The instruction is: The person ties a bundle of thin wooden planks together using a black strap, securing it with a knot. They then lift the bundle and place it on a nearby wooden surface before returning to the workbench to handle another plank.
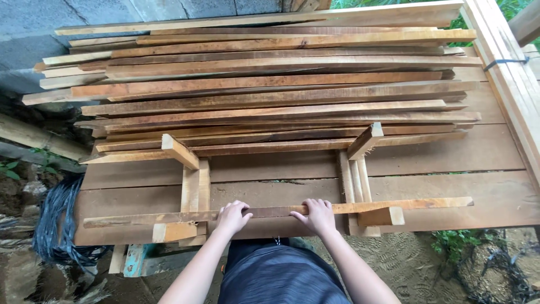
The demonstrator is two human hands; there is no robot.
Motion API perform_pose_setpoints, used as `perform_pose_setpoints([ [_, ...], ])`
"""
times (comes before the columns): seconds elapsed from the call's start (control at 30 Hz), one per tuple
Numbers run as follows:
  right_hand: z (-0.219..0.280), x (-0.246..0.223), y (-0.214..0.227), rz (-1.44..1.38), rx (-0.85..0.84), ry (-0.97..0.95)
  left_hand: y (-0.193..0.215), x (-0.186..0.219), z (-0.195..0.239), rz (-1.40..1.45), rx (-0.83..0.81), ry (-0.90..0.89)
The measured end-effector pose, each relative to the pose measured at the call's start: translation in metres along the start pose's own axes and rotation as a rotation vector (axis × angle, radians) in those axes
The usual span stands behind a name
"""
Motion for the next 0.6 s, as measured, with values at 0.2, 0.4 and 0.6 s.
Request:
perform_pose_setpoints([
  [0.2,-0.005,0.0,-0.005,0.016,-0.113,0.001,-0.003,0.015,-0.007,-0.061,-0.015,-0.038],
  [0.4,-0.005,-0.001,-0.003,0.017,-0.123,-0.009,0.008,0.024,0.002,-0.063,-0.054,-0.046],
  [0.6,-0.006,0.0,-0.002,0.012,-0.192,-0.025,0.004,0.021,-0.008,-0.042,-0.088,-0.021],
])
Point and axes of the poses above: each hand's wrist, its own z-axis away from the middle knuckle, its own y-axis out of the back of the hand, x = y × z, the point moved 8 cm from there along -z, towards the middle knuckle, and after that the axes turned 9 degrees about -z, right-handed, at the moved point
